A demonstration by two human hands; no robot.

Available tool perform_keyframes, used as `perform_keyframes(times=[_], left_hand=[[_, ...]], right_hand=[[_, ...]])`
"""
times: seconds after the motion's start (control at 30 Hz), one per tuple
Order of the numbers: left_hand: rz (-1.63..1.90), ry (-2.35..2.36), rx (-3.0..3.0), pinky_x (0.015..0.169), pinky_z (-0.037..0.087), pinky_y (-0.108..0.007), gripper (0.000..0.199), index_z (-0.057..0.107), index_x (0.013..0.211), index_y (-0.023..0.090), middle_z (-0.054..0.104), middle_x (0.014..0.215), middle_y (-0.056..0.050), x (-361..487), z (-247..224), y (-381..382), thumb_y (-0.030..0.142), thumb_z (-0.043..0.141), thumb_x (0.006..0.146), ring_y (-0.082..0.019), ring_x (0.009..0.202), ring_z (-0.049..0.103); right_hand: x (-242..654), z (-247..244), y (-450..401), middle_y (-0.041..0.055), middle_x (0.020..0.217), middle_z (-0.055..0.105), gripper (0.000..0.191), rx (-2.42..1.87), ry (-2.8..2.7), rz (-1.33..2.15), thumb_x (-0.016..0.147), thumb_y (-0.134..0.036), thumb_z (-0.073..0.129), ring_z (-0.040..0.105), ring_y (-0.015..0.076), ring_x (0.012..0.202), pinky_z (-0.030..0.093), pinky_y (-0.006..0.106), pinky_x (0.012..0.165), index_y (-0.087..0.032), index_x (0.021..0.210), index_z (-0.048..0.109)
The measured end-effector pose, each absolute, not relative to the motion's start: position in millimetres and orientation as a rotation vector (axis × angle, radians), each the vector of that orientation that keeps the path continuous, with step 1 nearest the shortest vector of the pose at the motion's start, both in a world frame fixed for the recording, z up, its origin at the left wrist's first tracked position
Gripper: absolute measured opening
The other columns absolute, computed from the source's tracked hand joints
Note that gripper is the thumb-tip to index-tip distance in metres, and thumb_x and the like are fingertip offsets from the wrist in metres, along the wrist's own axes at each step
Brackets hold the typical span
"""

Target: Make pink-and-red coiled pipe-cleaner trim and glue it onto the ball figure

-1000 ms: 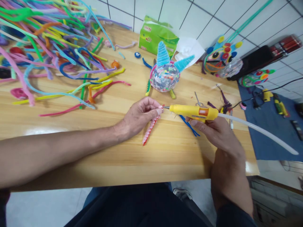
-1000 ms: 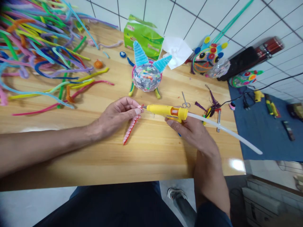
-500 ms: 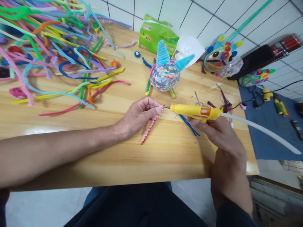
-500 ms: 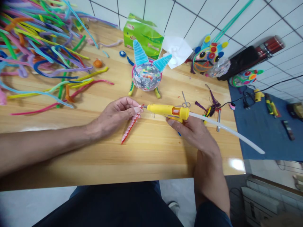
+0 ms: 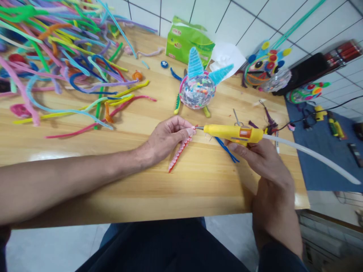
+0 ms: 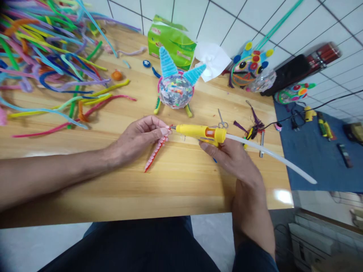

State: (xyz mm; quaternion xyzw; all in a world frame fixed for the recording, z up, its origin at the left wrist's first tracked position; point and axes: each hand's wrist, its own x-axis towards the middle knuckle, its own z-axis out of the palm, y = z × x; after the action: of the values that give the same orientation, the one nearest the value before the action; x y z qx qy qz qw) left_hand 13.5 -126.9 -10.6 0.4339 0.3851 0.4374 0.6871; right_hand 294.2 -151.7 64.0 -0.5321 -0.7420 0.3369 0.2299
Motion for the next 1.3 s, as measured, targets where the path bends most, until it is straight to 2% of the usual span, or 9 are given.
perform_keyframes(times=[0.27,0.6,0.83,1.03,1.17,1.3], left_hand=[[0.987,0.854,0.959,0.066,0.05,-0.022,0.024,0.072,0.089,0.018,0.071,0.076,0.002,13.4,-9.0,-127.4,0.029,0.091,0.083,-0.01,0.067,0.059],[1.019,0.837,0.98,0.065,0.049,-0.023,0.024,0.072,0.089,0.017,0.071,0.077,0.002,13.9,-13.9,-127.2,0.031,0.091,0.083,-0.01,0.068,0.06],[1.013,0.845,0.995,0.065,0.048,-0.024,0.024,0.073,0.088,0.018,0.071,0.075,0.002,13.8,-13.2,-126.5,0.031,0.091,0.083,-0.011,0.068,0.059],[1.02,0.865,1.016,0.066,0.048,-0.025,0.025,0.073,0.086,0.019,0.071,0.074,0.002,13.5,-13.9,-128.1,0.034,0.093,0.081,-0.011,0.067,0.058],[1.012,0.872,1.004,0.066,0.048,-0.025,0.029,0.075,0.085,0.018,0.072,0.075,0.001,14.1,-14.4,-128.6,0.038,0.095,0.078,-0.011,0.068,0.059],[0.996,0.89,0.99,0.066,0.048,-0.025,0.033,0.076,0.085,0.019,0.072,0.074,0.001,14.8,-11.7,-129.0,0.041,0.098,0.074,-0.011,0.068,0.059]], right_hand=[[293.8,62.8,-151.2,0.0021,0.077,0.068,0.037,-1.406,-2.034,0.931,0.1,-0.061,0.076,0.06,0.0203,0.07,0.051,0.034,0.062,-0.027,0.085,0.075],[294.7,63.2,-151.7,0.0019,0.077,0.071,0.034,-1.385,-2.037,0.943,0.1,-0.059,0.076,0.063,0.0201,0.069,0.053,0.034,0.058,-0.028,0.087,0.078],[302.5,62.1,-145.1,0.0012,0.089,0.081,0.02,-1.356,-1.82,0.995,0.092,-0.046,0.086,0.072,0.02,0.08,0.057,0.033,0.071,-0.027,0.092,0.081],[336.0,48.7,-108.2,0.0037,0.1,0.082,0.019,-1.516,-1.446,0.705,0.085,-0.038,0.078,0.063,0.0151,0.075,0.049,0.031,0.07,-0.024,0.099,0.078],[368.2,32.7,-76.3,0.0065,0.101,0.078,0.017,-1.727,-1.344,0.528,0.083,-0.038,0.074,0.064,0.0186,0.079,0.053,0.035,0.072,-0.025,0.094,0.074],[389.1,16.1,-50.1,0.0056,0.097,0.077,0.012,-1.861,-1.343,0.442,0.084,-0.03,0.072,0.068,0.0216,0.088,0.057,0.038,0.083,-0.023,0.094,0.074]])
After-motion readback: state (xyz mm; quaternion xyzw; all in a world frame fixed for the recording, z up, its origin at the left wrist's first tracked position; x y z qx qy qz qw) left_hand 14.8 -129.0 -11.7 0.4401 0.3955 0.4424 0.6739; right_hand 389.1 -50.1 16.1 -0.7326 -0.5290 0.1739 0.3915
